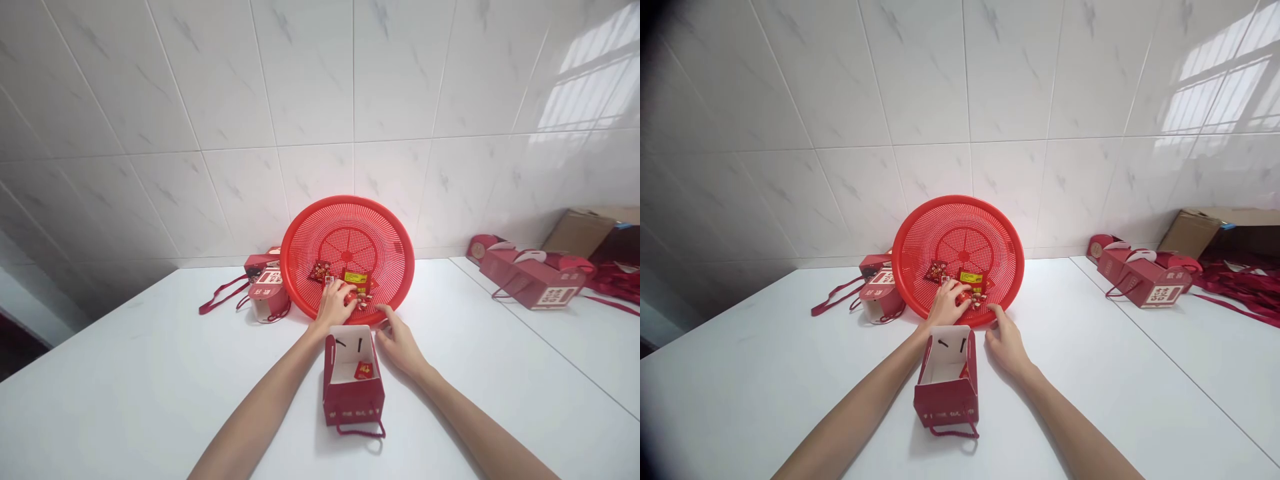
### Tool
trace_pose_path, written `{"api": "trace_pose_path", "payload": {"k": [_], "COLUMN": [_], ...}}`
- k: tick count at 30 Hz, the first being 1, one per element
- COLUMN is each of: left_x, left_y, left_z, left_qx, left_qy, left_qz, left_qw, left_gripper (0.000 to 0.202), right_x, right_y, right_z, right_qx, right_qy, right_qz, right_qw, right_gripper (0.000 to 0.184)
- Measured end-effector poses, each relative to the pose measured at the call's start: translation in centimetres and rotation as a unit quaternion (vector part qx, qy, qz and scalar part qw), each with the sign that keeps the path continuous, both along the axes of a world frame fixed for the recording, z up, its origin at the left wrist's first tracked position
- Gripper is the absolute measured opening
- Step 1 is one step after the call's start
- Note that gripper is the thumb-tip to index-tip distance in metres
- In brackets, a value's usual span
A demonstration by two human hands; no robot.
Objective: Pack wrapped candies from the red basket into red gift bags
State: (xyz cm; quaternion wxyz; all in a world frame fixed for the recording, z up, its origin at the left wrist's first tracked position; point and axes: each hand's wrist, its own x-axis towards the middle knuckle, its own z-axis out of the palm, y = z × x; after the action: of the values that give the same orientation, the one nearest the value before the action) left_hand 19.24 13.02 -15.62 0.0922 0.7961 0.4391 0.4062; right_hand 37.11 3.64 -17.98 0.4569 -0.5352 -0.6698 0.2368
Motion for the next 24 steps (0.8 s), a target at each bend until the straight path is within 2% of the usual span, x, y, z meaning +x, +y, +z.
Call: {"api": "trace_pose_path", "payload": {"k": [3,5,9,14,18,24], "left_x": [-0.7,-1.3,-1.9,-1.8,-1.7,-1.5], "left_y": [0.8,1.2,1.4,0.9,0.9,1.3], "left_z": [-0.2,-0.2,0.4,1.7,2.3,3.2], "left_qx": [0.014,0.020,0.013,-0.014,-0.055,-0.103], "left_qy": [-0.047,-0.094,-0.189,-0.248,-0.300,-0.369], "left_qz": [0.066,0.075,0.065,0.070,0.058,0.007], "left_qw": [0.997,0.992,0.980,0.966,0.951,0.924], "left_gripper": [0.022,0.021,0.017,0.014,0.019,0.034], "right_x": [-0.1,-0.1,-0.1,0.0,0.0,0.0], "right_y": [-0.1,-0.1,-0.2,-0.2,-0.1,-0.1], "right_z": [0.0,0.0,0.1,0.1,0.1,-0.1], "right_qx": [0.004,0.007,0.006,0.001,-0.001,-0.001], "right_qy": [-0.030,-0.045,-0.047,-0.041,-0.047,-0.049], "right_qz": [-0.002,0.000,0.004,0.006,0.009,0.016], "right_qw": [1.000,0.999,0.999,0.999,0.999,0.999], "right_gripper": [0.053,0.053,0.051,0.052,0.052,0.052]}}
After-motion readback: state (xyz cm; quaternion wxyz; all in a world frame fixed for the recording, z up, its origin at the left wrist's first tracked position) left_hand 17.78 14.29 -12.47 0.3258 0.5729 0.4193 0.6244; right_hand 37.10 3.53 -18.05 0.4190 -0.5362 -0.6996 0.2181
